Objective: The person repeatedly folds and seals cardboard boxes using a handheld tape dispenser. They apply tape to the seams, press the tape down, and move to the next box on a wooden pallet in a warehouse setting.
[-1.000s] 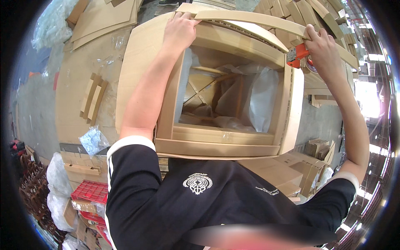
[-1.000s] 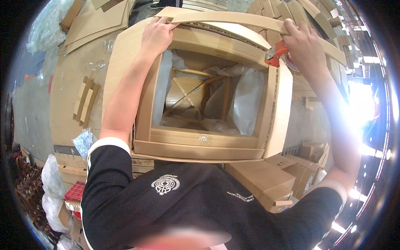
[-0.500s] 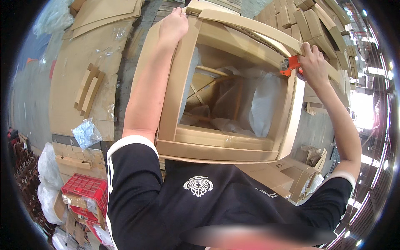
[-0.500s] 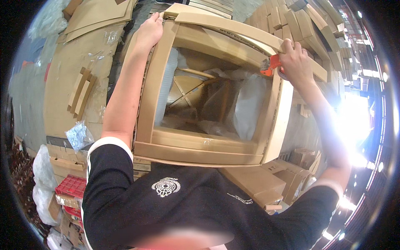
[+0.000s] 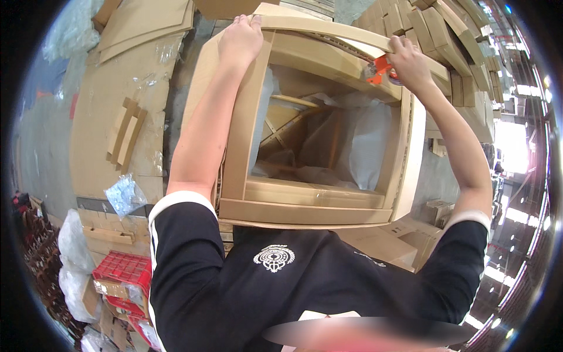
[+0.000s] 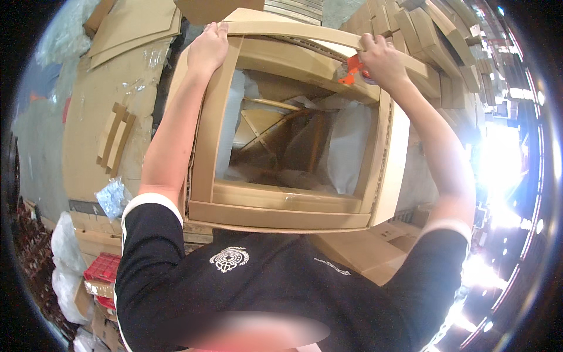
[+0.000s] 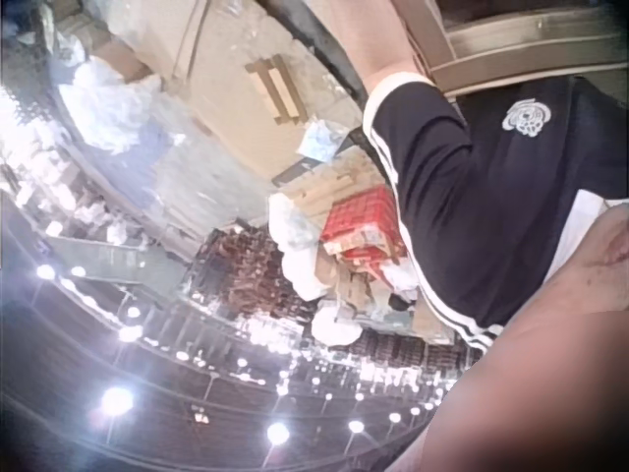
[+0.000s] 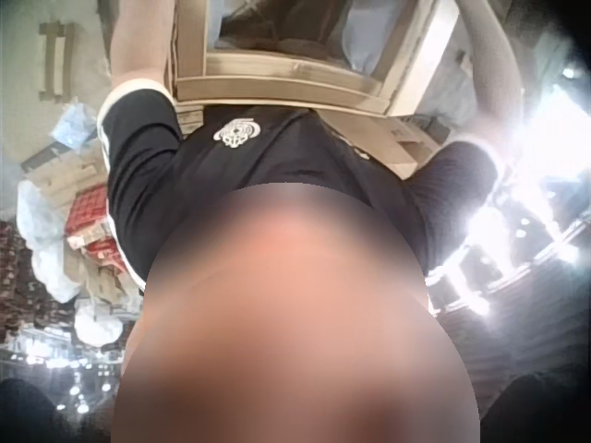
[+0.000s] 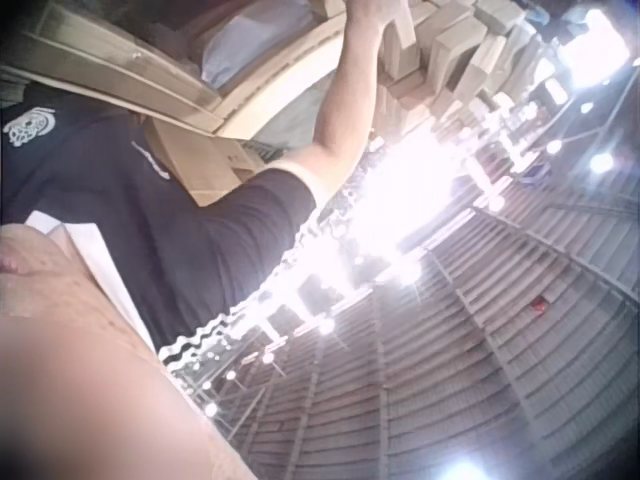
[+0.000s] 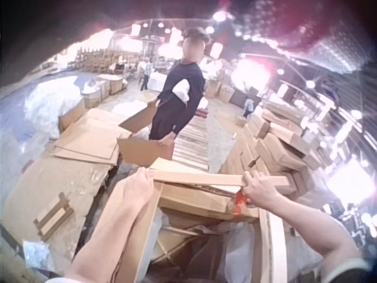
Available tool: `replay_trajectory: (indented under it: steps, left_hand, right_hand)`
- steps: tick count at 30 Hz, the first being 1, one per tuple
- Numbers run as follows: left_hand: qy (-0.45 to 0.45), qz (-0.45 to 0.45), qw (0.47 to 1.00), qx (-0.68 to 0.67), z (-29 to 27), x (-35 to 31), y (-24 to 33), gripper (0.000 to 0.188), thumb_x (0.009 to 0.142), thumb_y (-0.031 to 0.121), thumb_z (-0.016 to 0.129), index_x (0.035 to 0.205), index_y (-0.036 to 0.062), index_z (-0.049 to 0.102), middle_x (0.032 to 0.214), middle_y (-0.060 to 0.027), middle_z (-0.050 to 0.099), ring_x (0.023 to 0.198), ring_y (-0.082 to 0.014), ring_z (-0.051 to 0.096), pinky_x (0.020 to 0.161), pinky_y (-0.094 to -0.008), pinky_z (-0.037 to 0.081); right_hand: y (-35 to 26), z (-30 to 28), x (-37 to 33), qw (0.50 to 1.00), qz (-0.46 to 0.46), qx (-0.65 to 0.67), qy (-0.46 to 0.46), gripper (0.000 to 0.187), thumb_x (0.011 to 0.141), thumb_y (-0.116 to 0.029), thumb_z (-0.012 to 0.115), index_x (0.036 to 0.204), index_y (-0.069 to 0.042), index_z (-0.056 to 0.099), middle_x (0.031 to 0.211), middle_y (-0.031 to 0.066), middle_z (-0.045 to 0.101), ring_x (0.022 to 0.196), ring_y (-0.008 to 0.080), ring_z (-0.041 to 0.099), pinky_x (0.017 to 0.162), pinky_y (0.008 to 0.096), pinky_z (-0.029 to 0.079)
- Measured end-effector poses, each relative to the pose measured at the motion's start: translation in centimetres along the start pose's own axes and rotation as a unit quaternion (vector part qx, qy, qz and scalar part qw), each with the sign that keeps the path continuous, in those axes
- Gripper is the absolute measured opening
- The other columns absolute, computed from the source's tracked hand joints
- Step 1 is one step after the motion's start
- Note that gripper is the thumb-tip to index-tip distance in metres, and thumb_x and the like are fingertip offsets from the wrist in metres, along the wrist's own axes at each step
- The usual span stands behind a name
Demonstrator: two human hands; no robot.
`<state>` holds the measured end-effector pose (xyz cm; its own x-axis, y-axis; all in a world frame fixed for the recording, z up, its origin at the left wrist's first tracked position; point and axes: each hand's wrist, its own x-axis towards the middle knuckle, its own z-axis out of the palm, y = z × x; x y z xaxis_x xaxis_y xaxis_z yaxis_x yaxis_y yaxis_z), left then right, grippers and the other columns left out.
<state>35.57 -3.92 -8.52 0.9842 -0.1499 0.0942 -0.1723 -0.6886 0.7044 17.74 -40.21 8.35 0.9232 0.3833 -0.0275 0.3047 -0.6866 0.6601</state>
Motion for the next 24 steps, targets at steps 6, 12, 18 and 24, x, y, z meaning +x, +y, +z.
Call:
replay_trajectory:
  steps: [6,12,18,24]
  left_hand:
    - [-0.014,0.228,0.962,0.151,-0.4,1.5,3.9,0.067,0.115,0.057,0.032,0.155,0.0106,0.060,0.155,-0.0195,0.062,0.145,-0.0402,0.056,0.122,-0.0486,0.043]
    - [-0.298,0.088,0.941,0.135,0.8,7.7,8.5,0.069,0.110,0.061,0.040,0.138,0.0085,0.074,0.145,-0.0229,0.069,0.135,-0.0397,0.065,0.113,-0.0472,0.048]
    - [-0.291,0.138,0.942,0.089,2.6,9.5,6.0,0.058,0.109,0.046,0.044,0.136,0.0037,0.073,0.141,-0.0216,0.072,0.131,-0.0361,0.067,0.112,-0.0459,0.048]
    - [-0.307,0.128,0.928,0.165,5.0,12.0,5.4,0.049,0.103,0.030,0.044,0.124,-0.0024,0.074,0.139,-0.0268,0.070,0.132,-0.0430,0.066,0.110,-0.0491,0.049]
  right_hand:
    - [0.4,2.0,0.0,0.997,0.046,0.033,-0.043,0.018,0.087,-0.012,0.072,0.103,-0.008,0.078,0.124,0.0077,0.059,0.111,0.0289,0.065,0.094,0.0436,0.060]
    - [-0.6,-2.3,-1.3,0.998,-0.005,-0.027,0.049,0.029,0.090,-0.004,0.072,0.118,-0.005,0.074,0.141,0.0077,0.062,0.125,0.0272,0.066,0.095,0.0411,0.061]
    - [4.1,-9.4,-4.4,0.727,0.388,0.566,0.032,0.009,0.090,-0.005,0.068,0.096,-0.003,0.073,0.084,0.0079,0.070,0.070,0.0186,0.070,0.065,0.0339,0.059]
    - [7.5,1.4,3.1,0.570,0.303,0.708,0.287,0.013,0.104,-0.004,0.057,0.100,-0.006,0.069,0.075,0.0054,0.067,0.076,0.0175,0.071,0.063,0.0390,0.056]
